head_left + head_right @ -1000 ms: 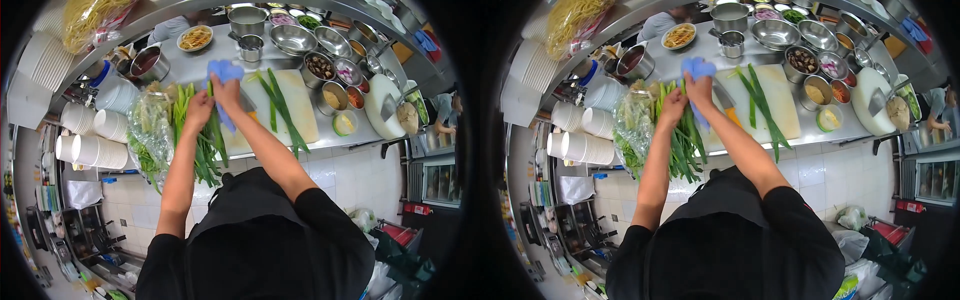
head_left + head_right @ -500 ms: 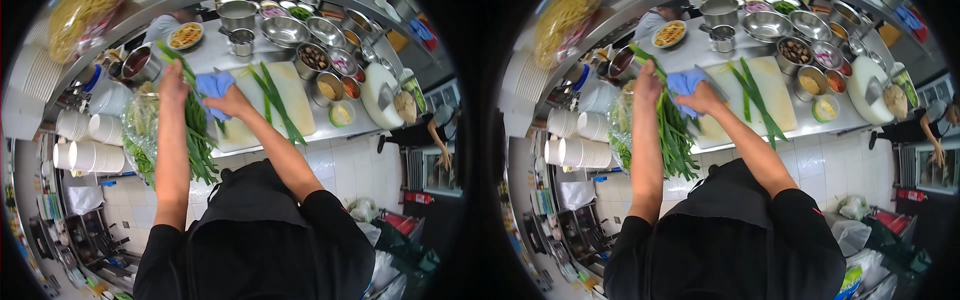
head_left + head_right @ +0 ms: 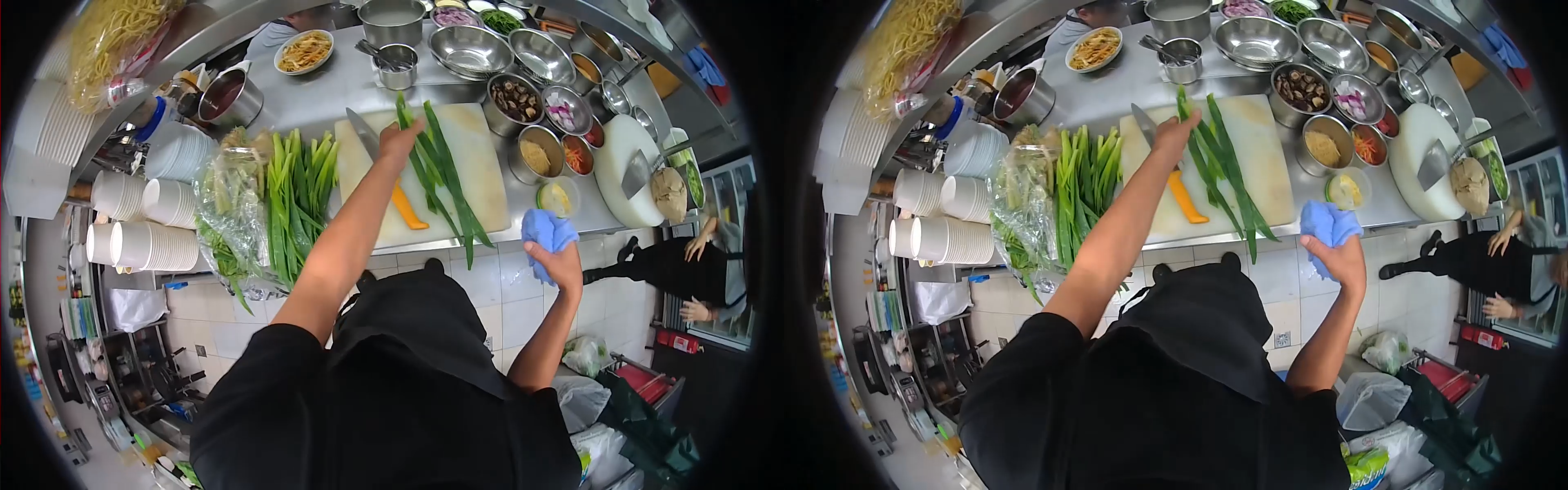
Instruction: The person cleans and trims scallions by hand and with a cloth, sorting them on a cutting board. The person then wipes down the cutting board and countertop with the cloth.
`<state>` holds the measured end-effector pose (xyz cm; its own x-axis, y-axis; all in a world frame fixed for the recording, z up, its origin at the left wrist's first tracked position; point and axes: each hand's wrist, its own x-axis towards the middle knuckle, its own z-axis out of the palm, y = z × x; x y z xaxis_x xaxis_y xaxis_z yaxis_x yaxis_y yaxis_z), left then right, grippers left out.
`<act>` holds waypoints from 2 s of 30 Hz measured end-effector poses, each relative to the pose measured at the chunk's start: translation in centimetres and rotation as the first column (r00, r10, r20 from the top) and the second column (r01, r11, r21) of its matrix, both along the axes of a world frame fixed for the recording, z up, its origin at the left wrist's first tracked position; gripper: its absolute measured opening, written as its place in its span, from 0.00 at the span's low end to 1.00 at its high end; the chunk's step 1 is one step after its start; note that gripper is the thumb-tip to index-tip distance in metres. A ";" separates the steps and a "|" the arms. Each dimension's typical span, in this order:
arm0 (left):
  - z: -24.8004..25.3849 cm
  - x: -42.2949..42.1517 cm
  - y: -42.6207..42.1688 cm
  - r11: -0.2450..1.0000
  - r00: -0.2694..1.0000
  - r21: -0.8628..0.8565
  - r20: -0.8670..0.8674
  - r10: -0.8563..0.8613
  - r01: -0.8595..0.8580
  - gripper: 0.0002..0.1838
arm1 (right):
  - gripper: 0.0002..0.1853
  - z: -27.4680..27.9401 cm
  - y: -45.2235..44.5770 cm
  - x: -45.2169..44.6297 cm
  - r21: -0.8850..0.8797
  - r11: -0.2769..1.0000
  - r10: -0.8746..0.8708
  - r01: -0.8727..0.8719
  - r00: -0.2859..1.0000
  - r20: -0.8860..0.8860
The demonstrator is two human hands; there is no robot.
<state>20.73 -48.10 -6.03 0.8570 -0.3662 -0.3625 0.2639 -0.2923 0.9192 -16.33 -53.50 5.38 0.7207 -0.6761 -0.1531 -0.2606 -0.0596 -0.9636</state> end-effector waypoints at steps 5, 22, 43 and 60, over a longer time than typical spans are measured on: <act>0.9 7.3 9.3 0.729 0.760 0.678 0.427 -0.490 0.090 0.22 | 0.42 -1.2 1.2 0.8 -0.014 0.998 -0.060 0.067 0.959 0.276; 4.4 8.8 20.2 0.972 0.879 0.026 0.423 -0.221 0.232 0.18 | 0.26 -4.5 11.5 29.9 0.218 0.940 0.170 -0.264 0.913 0.370; 19.0 16.3 20.2 0.476 0.939 -0.864 0.010 0.342 -0.165 0.17 | 0.29 -0.8 14.5 33.0 0.020 0.621 0.677 -0.784 0.549 0.491; 4.0 0.1 0.3 0.995 0.993 0.101 0.114 -0.014 0.003 0.31 | 0.38 -0.9 0.3 5.5 0.440 0.893 -0.186 -0.092 0.815 0.548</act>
